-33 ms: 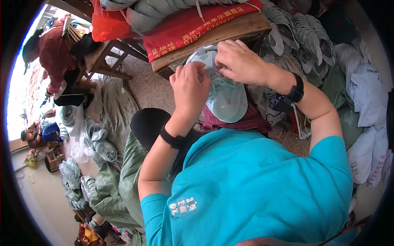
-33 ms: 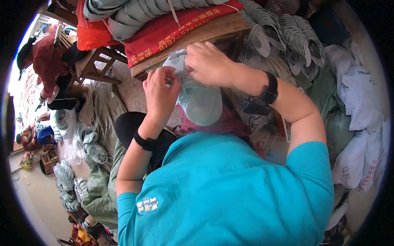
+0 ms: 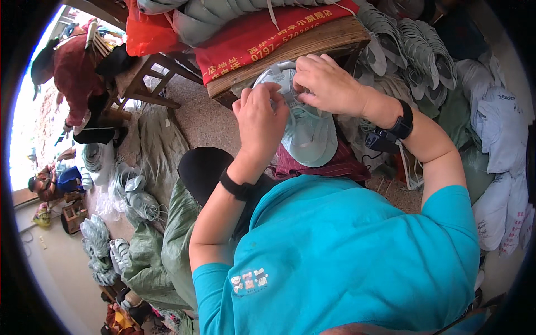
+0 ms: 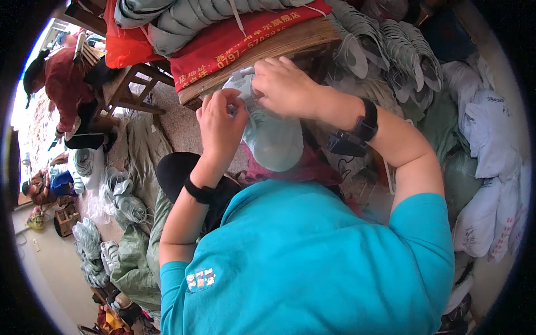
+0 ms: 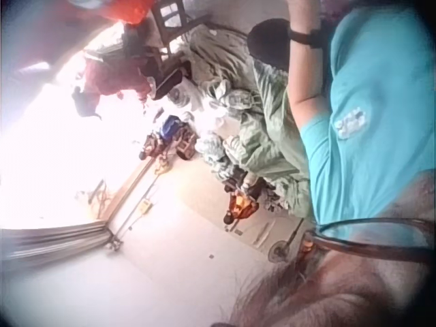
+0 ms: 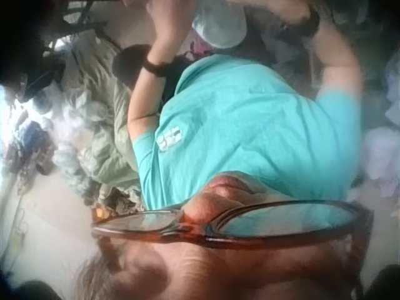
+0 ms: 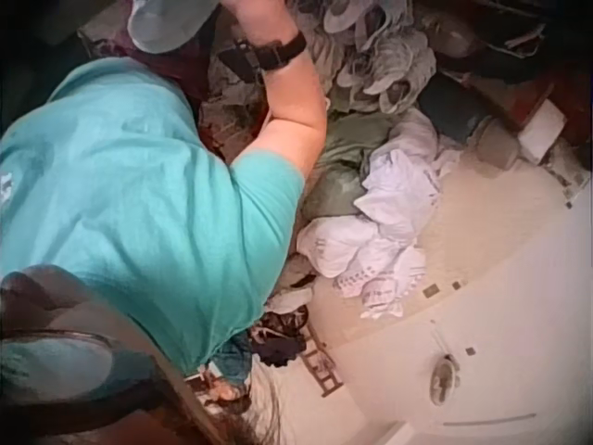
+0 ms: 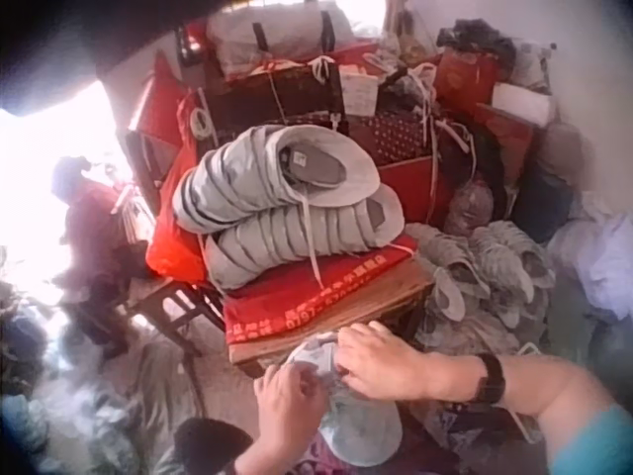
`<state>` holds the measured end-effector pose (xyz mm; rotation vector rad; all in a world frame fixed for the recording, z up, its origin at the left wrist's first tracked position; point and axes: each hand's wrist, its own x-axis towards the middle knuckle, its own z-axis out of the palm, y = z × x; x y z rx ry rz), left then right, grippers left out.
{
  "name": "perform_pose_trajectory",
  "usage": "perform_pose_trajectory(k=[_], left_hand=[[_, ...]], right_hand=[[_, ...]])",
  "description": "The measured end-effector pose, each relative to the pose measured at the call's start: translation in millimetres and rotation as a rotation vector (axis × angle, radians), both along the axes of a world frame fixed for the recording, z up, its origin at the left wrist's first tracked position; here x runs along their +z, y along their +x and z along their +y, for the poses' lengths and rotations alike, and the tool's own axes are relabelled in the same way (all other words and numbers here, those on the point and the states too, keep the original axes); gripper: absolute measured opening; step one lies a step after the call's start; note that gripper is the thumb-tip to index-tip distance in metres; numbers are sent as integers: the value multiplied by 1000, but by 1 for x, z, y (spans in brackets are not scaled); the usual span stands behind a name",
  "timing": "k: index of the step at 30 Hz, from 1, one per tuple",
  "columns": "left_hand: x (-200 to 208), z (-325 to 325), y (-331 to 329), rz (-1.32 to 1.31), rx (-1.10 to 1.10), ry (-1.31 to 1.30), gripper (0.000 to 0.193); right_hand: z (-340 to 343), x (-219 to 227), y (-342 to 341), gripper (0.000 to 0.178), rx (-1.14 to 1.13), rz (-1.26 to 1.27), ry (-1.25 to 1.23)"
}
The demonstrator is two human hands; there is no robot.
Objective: The person threads white shoelaces through the eyelets of a light green sneaker held in their hands. They pull the laces tight and arrange them, then place the shoe onto a stack of similar shoes on a wooden table.
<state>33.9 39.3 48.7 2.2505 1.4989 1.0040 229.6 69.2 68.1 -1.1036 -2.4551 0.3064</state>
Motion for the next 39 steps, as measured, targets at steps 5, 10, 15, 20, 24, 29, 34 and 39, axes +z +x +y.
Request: perform_pose_trajectory(k=[5,10,15,20,24,29,34,39], left_hand=[[-12,1,1,-162,-46,4,22],[-7,-6,-15,-126,-24,100,14],[-4,-10,-10,11,-30,26,14],[-6,-1,-27,97,-70,179,14],[-9,29,-109,107,164,361,15],[-26,34,-197,6,492,92,17],[-43,16,-131,-221,201,62,19],[-28,-9,-57,-332,-42,-41,19]], right_hand=[[1,1,0,12,31,78,-7],[10,12,21,15,-185,85,264],[17,7,42,13,-312,210,258],[23,-8,67,10,-440,142,330],[40,-21,167,15,-720,-5,317],[44,-27,264,26,-1213,-150,146],[52,-54,189,25,-640,33,13],[16,4,44,18,-60,179,-18]])
